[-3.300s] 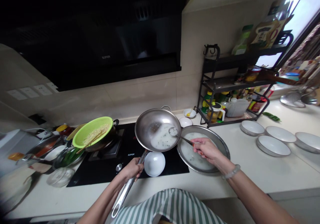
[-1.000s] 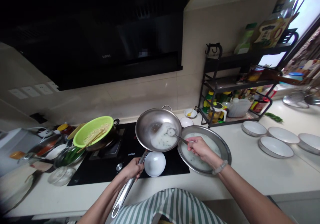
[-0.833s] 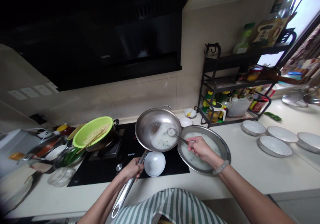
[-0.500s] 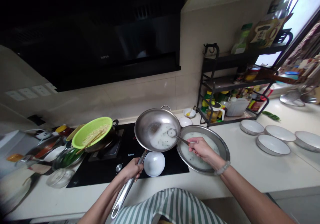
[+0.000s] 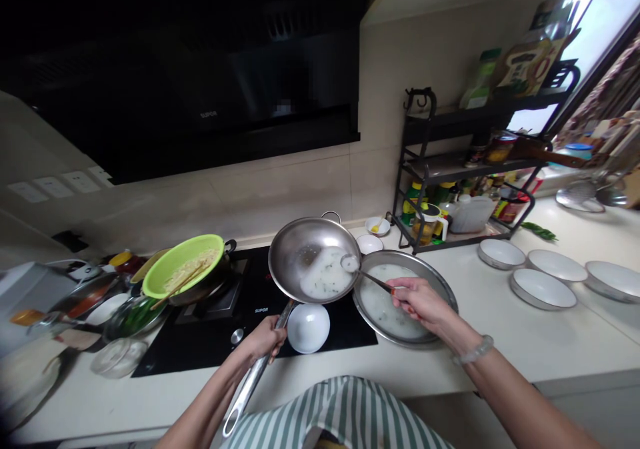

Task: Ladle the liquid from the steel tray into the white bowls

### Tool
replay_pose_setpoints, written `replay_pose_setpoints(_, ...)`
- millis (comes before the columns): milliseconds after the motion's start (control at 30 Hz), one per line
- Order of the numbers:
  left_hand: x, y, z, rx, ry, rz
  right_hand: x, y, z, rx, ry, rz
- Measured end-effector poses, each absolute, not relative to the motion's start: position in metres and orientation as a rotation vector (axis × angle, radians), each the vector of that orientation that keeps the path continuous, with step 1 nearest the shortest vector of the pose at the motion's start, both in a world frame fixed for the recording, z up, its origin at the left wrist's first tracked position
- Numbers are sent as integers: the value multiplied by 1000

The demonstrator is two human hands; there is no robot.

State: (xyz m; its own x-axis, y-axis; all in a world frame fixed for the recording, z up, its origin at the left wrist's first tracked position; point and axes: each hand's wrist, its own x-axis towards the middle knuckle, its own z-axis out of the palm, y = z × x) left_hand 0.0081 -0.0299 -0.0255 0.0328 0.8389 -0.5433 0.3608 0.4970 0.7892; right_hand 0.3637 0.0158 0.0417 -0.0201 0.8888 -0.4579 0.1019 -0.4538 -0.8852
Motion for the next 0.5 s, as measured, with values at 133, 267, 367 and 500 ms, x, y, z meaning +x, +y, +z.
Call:
replay_pose_setpoints(133, 8, -30, -25, 1064, 1562, 489, 391, 3, 40, -1636, -1059, 1435)
replay_pose_setpoints(267, 9, -31, -23, 1063, 1566, 498, 417, -10, 14, -1720, -1320, 1153)
replay_pose_setpoints(367, 10, -32, -21, 1065, 1556, 506, 431, -20, -13, -1832, -1628, 735)
replay_pose_setpoints(500, 11, -32, -19, 1052, 1524, 520, 442, -35, -34, -1840, -1890, 275)
